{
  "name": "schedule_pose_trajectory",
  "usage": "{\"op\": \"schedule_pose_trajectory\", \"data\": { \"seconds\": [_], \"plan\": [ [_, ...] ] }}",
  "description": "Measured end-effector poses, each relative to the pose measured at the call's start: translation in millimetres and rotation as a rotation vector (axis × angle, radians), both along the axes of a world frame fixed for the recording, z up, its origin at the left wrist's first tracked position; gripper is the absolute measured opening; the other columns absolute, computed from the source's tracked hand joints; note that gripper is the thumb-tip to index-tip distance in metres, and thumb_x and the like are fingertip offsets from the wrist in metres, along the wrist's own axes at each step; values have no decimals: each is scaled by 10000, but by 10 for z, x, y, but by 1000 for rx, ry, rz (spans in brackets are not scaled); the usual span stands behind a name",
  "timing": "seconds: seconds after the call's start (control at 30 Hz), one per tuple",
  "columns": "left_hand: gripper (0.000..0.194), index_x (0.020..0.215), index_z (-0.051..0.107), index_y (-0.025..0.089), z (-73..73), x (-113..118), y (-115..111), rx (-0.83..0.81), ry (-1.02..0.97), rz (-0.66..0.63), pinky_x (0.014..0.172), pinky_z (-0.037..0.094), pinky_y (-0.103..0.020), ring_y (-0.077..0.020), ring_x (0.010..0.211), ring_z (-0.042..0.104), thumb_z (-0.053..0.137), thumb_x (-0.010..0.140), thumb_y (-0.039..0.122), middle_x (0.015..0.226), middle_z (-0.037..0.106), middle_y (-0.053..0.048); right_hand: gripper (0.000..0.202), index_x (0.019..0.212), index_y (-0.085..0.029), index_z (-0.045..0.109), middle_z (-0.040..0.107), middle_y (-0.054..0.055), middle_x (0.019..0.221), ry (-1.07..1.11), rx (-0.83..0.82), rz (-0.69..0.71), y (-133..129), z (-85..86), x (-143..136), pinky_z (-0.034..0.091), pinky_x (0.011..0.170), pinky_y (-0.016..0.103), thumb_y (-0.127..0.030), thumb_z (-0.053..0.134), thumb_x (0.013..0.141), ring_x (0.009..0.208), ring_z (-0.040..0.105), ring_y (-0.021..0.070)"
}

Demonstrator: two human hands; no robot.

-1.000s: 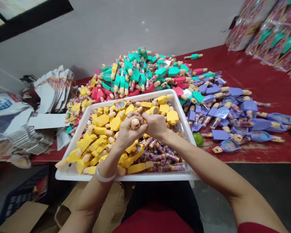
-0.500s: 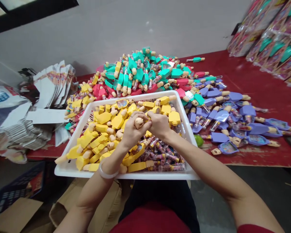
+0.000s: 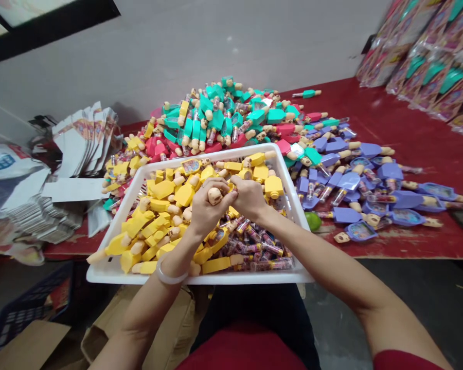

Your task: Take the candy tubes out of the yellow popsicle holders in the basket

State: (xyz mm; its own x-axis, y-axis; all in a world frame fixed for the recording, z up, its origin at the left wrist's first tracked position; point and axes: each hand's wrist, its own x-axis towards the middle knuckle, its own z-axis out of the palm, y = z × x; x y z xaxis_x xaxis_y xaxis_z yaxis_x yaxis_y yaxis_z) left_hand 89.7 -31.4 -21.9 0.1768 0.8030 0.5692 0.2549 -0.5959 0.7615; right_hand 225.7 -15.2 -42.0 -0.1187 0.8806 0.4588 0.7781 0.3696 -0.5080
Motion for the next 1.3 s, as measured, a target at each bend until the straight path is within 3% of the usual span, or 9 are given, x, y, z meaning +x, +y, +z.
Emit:
{"op": "schedule_pose_trajectory", "data": {
  "seconds": [0.1, 0.2, 0.33, 0.43, 0.53, 0.67, 0.83, 1.3],
  "plan": [
    [159, 750, 652, 176, 8, 13, -13, -10, -39, 19, 850, 496, -306, -173, 898, 620, 723, 800, 310, 911, 635, -60, 189, 691, -209, 500, 560, 35, 579, -20, 14, -9, -9, -6, -11, 270, 537, 257, -350, 428, 795, 539, 476, 161],
    [176, 708, 665, 160, 32, -1, -2, -155, -159, -3, 835, 500, -287, -164, 875, 627, 752, 761, 304, 872, 651, -53, 230, 690, -206, 511, 581, 35, 580, -1, 31, -14, -11, 10, -40, 271, 529, 254, -370, 441, 836, 521, 485, 153],
    [251, 723, 671, 145, 104, -87, 90, -436, -551, 44, 715, 524, -261, -146, 721, 653, 720, 769, 387, 767, 682, -44, 297, 763, -189, 570, 628, 36, 611, 33, 9, -43, -5, 30, -72, 302, 547, 248, -408, 435, 913, 527, 526, 152],
    [325, 648, 630, 158, 148, -177, 197, -518, -841, 114, 627, 526, -250, -128, 583, 630, 710, 750, 456, 618, 636, -9, 304, 796, -175, 609, 666, 50, 634, -104, -71, -50, -37, 6, -105, 287, 556, 264, -409, 460, 921, 570, 582, 179],
    [354, 622, 564, 175, 145, -218, 273, -565, -1040, 171, 635, 534, -243, -103, 539, 610, 721, 718, 478, 584, 602, 33, 266, 877, -161, 642, 718, 79, 731, -263, -162, 9, -110, -1, -176, 284, 575, 278, -392, 512, 897, 677, 644, 213],
    [387, 638, 555, 162, 101, -157, 267, -627, -1032, 239, 635, 532, -233, -111, 555, 623, 700, 697, 516, 590, 603, 21, 279, 1003, -160, 642, 743, 98, 872, -332, -253, 56, -197, 44, -268, 297, 591, 283, -393, 547, 881, 778, 676, 236],
    [340, 649, 565, 152, 76, -69, 202, -556, -990, 335, 591, 516, -221, -107, 523, 608, 683, 706, 466, 584, 614, 12, 274, 1069, -159, 614, 741, 108, 896, -397, -256, 48, -248, 59, -283, 301, 584, 290, -354, 514, 904, 808, 691, 266],
    [292, 634, 522, 165, 44, 35, 204, -632, -1052, 328, 555, 489, -218, -111, 509, 604, 687, 672, 403, 546, 577, 39, 134, 1022, -153, 540, 721, 148, 850, -527, -364, -24, -392, 180, -295, 427, 619, 309, -209, 476, 919, 804, 709, 288]
  ]
}}
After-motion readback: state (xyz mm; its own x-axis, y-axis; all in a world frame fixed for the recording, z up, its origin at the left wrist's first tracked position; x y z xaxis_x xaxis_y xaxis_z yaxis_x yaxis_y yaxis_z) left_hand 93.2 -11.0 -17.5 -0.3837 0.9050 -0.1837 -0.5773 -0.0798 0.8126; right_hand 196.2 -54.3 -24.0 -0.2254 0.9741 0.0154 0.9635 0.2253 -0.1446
